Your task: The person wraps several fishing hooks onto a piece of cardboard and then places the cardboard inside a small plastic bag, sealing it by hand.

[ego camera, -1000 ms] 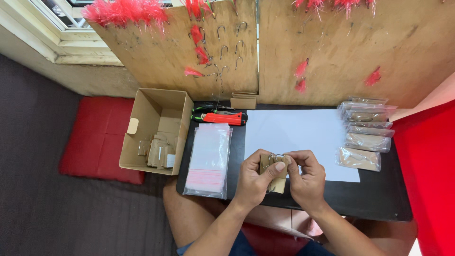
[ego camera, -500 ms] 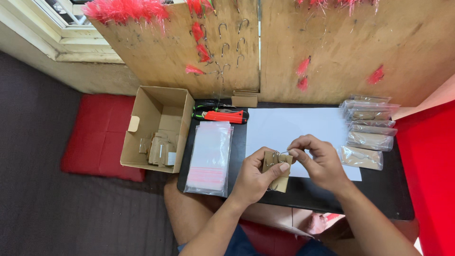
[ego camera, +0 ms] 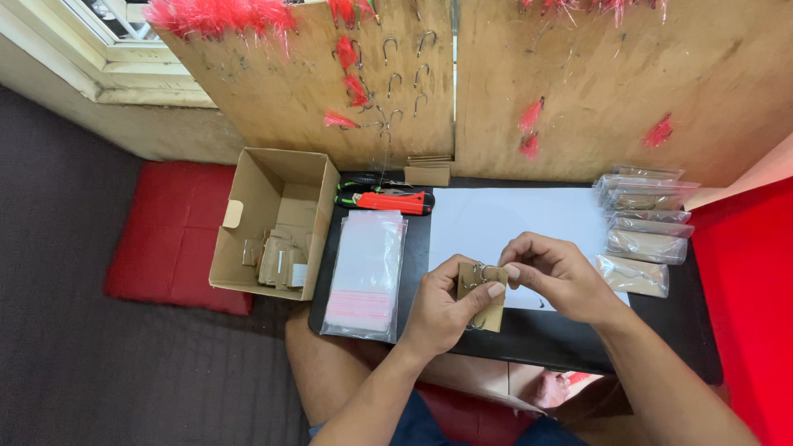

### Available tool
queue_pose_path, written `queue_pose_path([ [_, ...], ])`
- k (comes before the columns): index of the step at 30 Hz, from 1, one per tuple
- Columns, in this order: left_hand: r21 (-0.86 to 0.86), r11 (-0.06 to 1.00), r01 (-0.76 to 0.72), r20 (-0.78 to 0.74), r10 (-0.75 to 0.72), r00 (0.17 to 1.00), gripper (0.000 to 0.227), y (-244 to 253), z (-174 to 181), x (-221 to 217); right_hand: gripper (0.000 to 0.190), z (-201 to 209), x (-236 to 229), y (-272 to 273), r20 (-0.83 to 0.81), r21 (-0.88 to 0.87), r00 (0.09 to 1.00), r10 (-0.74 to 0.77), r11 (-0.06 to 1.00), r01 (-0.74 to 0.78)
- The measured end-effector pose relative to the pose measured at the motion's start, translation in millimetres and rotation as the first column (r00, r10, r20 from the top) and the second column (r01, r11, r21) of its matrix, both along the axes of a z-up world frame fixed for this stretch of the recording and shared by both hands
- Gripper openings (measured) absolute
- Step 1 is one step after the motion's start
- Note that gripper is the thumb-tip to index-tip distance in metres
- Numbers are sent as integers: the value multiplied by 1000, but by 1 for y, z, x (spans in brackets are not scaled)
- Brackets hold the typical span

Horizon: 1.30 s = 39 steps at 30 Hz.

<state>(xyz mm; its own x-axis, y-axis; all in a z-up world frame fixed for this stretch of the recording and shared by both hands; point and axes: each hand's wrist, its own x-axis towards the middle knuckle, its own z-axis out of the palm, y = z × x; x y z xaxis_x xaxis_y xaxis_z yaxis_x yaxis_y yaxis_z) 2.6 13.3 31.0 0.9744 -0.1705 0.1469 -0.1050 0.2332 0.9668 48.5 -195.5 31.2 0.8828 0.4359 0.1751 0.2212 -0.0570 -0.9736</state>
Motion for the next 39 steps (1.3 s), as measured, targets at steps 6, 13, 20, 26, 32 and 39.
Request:
queue_pose_path([
  [6,98,994,42,-5,-42,999,19,1,-8,-2,11,34,5,0,16,-119,997,71,990,-69],
  [13,144,989,36,-32,-32,999,22,3,-4,1,5,88,-1,14,208,-439,972,111,898,-8],
  [20,34,999,14,-88,-11,996,26,5,-20,6,7,85,-11,17,623,-590,742,247,771,238],
  [26,14,1000,-10,-54,11,998,27,7,-10,6,6,71,-23,12,838,-482,483,252,758,440],
  [32,236,972,18,-64,-3,998,33,4,8,-5,10,89,-11,2,755,-655,422,501,610,446],
  [39,316,949,11,-47,4,999,34,-1,6,-6,14,94,12,2,543,-830,622,565,474,293],
])
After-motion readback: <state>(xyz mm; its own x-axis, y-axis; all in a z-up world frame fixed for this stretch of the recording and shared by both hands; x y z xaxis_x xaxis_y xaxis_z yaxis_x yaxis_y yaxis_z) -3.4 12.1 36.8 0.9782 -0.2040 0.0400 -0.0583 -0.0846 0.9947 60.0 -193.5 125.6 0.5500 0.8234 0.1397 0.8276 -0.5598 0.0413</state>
